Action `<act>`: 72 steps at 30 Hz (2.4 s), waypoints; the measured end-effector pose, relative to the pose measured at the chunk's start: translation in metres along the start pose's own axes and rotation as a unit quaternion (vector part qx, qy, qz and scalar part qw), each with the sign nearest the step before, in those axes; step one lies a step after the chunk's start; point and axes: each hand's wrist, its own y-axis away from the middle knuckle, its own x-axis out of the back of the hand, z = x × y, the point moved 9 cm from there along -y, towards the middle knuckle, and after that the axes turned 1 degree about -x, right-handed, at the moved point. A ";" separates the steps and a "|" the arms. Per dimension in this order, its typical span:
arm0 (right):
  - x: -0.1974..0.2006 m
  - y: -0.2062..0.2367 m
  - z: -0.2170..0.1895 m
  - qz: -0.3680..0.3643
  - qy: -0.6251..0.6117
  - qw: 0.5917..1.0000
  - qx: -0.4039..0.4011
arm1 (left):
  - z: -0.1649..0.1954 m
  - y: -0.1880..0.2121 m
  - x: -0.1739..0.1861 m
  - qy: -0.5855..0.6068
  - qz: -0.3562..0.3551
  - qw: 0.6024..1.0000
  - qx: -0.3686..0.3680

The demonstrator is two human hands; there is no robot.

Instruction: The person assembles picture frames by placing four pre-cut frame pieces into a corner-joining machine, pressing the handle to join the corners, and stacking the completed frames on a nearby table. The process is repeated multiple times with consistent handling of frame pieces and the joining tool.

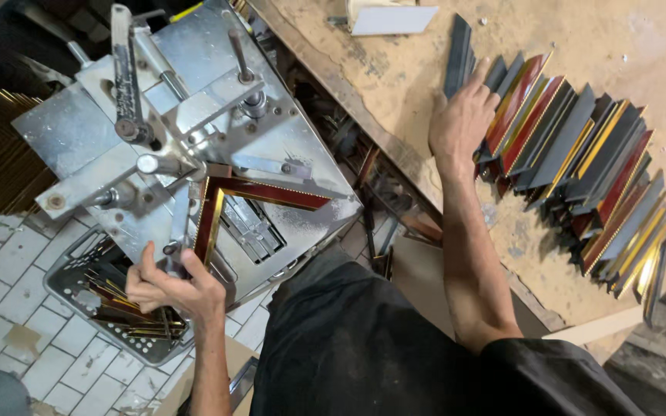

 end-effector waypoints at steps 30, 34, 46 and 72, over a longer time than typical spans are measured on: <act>0.020 0.260 -0.171 -0.250 0.007 0.816 0.521 | 0.013 0.048 0.065 0.087 -0.072 0.994 0.008; -0.004 0.264 -0.217 -0.058 -0.011 0.745 0.664 | 0.026 0.037 0.063 0.094 -0.115 0.988 -0.037; -0.002 0.296 -0.175 -0.101 -0.088 0.752 0.646 | 0.058 0.008 0.046 -0.078 -0.080 0.979 -0.170; -0.038 0.237 -0.214 -0.030 -0.087 0.826 0.556 | 0.039 -0.033 -0.008 -0.054 -0.065 0.989 -0.121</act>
